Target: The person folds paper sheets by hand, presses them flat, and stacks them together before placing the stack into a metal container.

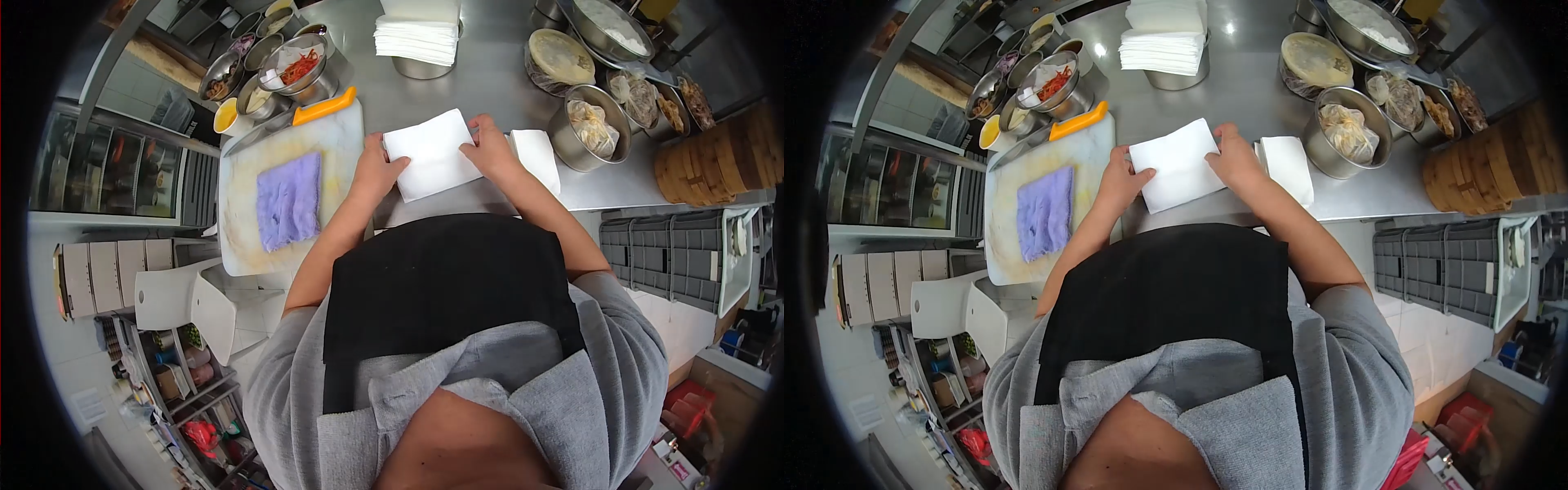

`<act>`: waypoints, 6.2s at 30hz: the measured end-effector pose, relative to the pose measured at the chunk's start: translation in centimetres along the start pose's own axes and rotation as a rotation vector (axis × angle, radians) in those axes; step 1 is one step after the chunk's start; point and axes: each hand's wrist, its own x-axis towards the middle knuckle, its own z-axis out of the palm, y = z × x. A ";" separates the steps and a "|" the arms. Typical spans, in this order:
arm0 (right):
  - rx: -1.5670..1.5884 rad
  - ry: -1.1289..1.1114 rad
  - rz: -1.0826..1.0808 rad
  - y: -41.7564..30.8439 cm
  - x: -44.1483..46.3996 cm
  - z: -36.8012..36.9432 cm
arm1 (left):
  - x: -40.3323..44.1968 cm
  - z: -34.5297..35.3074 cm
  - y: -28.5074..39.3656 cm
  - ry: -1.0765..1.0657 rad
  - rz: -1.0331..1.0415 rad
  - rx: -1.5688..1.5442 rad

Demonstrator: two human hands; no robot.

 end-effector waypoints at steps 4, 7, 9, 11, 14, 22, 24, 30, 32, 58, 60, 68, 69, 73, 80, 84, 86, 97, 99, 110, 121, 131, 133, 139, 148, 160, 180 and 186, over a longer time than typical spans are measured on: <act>-0.084 -0.125 0.092 -1.0 -0.1 -0.3 | 0.3 0.6 -0.9 0.003 -0.003 0.082; -0.110 -0.139 0.080 -0.3 -0.1 0.0 | 0.4 1.0 -1.5 0.031 0.024 0.061; -0.131 -0.123 0.056 -0.2 -0.1 -0.1 | 0.4 1.0 -1.5 0.025 0.019 0.057; -0.121 -0.128 0.080 -0.7 -0.2 -0.4 | 0.5 1.1 -1.6 0.028 0.007 0.051; -0.110 -0.122 0.080 -0.9 -0.2 -0.4 | 0.9 1.3 -2.2 0.043 0.003 0.047; -0.183 -0.128 0.102 -0.5 0.6 0.1 | 0.6 1.2 -1.4 0.024 -0.015 0.061; -0.188 -0.145 0.110 -0.5 0.7 0.0 | -0.2 1.4 -0.4 0.124 0.059 0.192; -0.467 0.048 -0.192 -3.4 -1.8 -0.6 | -2.2 1.5 3.8 0.168 0.387 0.619; -0.193 0.050 -0.382 -4.1 -1.8 0.5 | -1.5 2.8 2.5 0.072 0.514 0.676; -0.334 0.379 -0.119 1.4 -7.3 -7.7 | -0.5 5.7 4.9 -0.187 0.499 0.913; -0.398 0.323 0.083 3.4 -9.0 -8.8 | -0.6 7.2 6.5 -0.102 0.791 0.662; -0.168 0.311 0.371 6.1 -9.9 -9.4 | 0.4 14.3 10.1 -0.346 1.116 0.458; -0.150 0.316 0.377 6.2 -9.9 -9.4 | 0.4 14.6 10.2 -0.361 1.100 0.468; 0.015 0.319 0.373 6.7 -10.1 -9.2 | 0.7 15.0 10.5 -0.416 0.999 0.441; 0.112 0.381 0.022 2.5 -10.4 -8.4 | 1.3 15.6 9.6 -0.421 0.290 -0.293; 0.084 0.262 -0.228 0.2 -10.3 -7.4 | 0.1 13.1 11.9 -0.438 -0.201 -0.700; 0.129 0.166 -0.289 -0.2 -10.2 -7.0 | 2.0 13.4 9.3 -0.556 -0.164 -0.569; -0.297 0.261 0.258 6.0 -10.0 -10.0 | 1.7 13.0 7.4 -0.661 -0.280 -0.852; -0.233 0.228 0.344 6.4 -9.7 -9.6 | 1.5 13.1 7.6 -0.667 -0.284 -0.844; -0.066 0.253 0.303 6.9 -9.6 -9.4 | 0.8 12.4 8.3 -0.627 -0.296 -0.775; -0.042 0.281 0.307 8.1 -10.0 -9.3 | 0.7 12.2 7.4 -0.649 -0.288 -0.735; -0.069 0.226 0.337 9.1 -9.6 -9.6 | 1.1 12.9 6.3 -0.586 -0.241 -0.828; -0.205 0.325 0.233 8.5 -9.8 -9.6 | 0.6 12.7 6.8 -0.559 -0.223 -0.813; 0.122 0.483 -0.085 5.5 -8.6 -9.8 | -1.0 9.8 9.7 -0.493 -0.009 -0.681; 0.253 0.210 0.018 -0.1 -2.0 -6.1 | 1.2 3.3 3.9 -0.143 0.065 -0.447; -0.102 -0.011 0.104 -0.6 1.2 -0.1 | 0.7 1.3 -0.1 -0.033 -0.005 -0.098; -0.251 -0.044 0.085 -1.1 0.7 -0.2 | -1.4 1.2 1.4 0.231 0.167 0.328; 0.072 0.113 -0.357 -4.4 -0.3 1.6 | -1.1 2.3 2.8 0.101 0.578 0.669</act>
